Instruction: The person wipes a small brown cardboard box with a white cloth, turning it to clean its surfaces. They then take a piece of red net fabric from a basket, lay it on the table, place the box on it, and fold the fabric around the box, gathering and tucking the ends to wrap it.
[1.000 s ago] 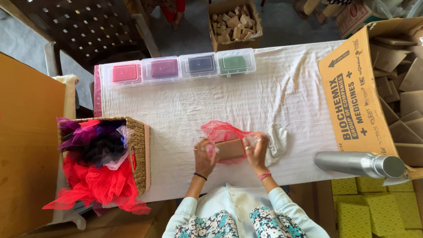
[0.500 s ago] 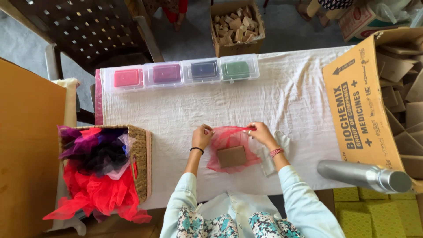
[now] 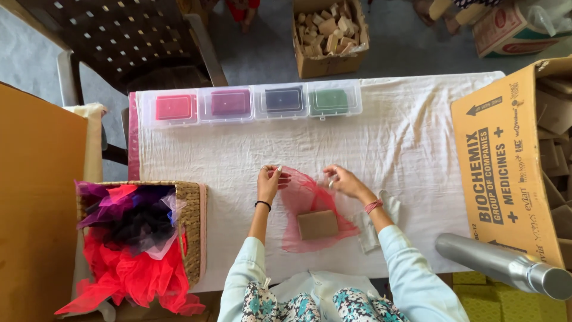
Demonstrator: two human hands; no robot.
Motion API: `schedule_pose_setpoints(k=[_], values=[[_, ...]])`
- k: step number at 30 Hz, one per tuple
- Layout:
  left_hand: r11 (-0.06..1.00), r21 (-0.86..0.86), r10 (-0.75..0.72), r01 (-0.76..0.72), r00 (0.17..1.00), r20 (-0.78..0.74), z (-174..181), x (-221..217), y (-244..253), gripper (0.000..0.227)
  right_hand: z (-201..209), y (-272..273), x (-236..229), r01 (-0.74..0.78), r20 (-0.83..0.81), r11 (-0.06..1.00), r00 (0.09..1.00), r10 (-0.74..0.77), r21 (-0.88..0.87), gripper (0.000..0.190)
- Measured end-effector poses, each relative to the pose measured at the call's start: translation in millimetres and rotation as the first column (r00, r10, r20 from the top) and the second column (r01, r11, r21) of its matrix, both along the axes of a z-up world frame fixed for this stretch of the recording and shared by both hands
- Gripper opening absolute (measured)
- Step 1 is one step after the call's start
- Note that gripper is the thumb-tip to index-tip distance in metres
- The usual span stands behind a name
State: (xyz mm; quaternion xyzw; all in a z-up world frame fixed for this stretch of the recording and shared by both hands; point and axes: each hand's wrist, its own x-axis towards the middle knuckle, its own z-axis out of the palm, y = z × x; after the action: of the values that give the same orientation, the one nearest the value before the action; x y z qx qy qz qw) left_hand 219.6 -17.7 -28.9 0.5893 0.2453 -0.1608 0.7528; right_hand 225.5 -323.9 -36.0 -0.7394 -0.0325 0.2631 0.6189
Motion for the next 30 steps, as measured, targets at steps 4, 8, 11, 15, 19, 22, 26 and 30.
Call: schedule_pose_setpoints(k=[4, 8, 11, 15, 19, 22, 26, 30], values=[[1.000, -0.008, 0.003, -0.003, 1.000, 0.007, -11, -5, -4, 0.017, 40, 16, -12, -0.163, 0.060, 0.845, 0.973, 0.224, -0.510, 0.058], [0.997, -0.034, 0.073, -0.071, 0.996, 0.044, -16, -8, -2, 0.015, -8, -8, -1, -0.012, -0.107, 0.960, 0.994, -0.019, -0.279, 0.026], [0.996, 0.022, 0.085, -0.088, 0.992, 0.092, -10, -12, -3, 0.012, 20, 1, 7, 0.276, -0.235, 0.953, 0.925, -0.298, -0.123, 0.017], [0.970, 0.200, 0.072, -0.135, 0.953, 0.294, -5, -11, -6, 0.006, 25, 10, 14, 0.505, -0.250, 0.860, 0.825, -0.507, -0.079, 0.010], [0.928, 0.342, 0.050, -0.146, 0.960, 0.276, 17, -5, -8, 0.008, 19, 15, 14, 0.595, -0.172, 0.799, 0.799, -0.576, 0.085, 0.010], [0.903, 0.399, 0.027, -0.160, 0.947, 0.319, 19, -5, -6, 0.009, 31, 22, 13, 0.700, -0.173, 0.712, 0.710, -0.683, 0.057, 0.019], [0.838, 0.513, -0.035, -0.187, 0.919, 0.392, 16, -6, -3, 0.017, -10, 15, 8, 0.705, 0.045, 0.701, 0.701, -0.712, 0.106, 0.025], [0.789, 0.578, -0.080, -0.207, 0.899, 0.431, 22, -7, -4, 0.023, -33, 11, 4, 0.621, 0.342, 0.783, 0.733, -0.588, 0.015, 0.022]])
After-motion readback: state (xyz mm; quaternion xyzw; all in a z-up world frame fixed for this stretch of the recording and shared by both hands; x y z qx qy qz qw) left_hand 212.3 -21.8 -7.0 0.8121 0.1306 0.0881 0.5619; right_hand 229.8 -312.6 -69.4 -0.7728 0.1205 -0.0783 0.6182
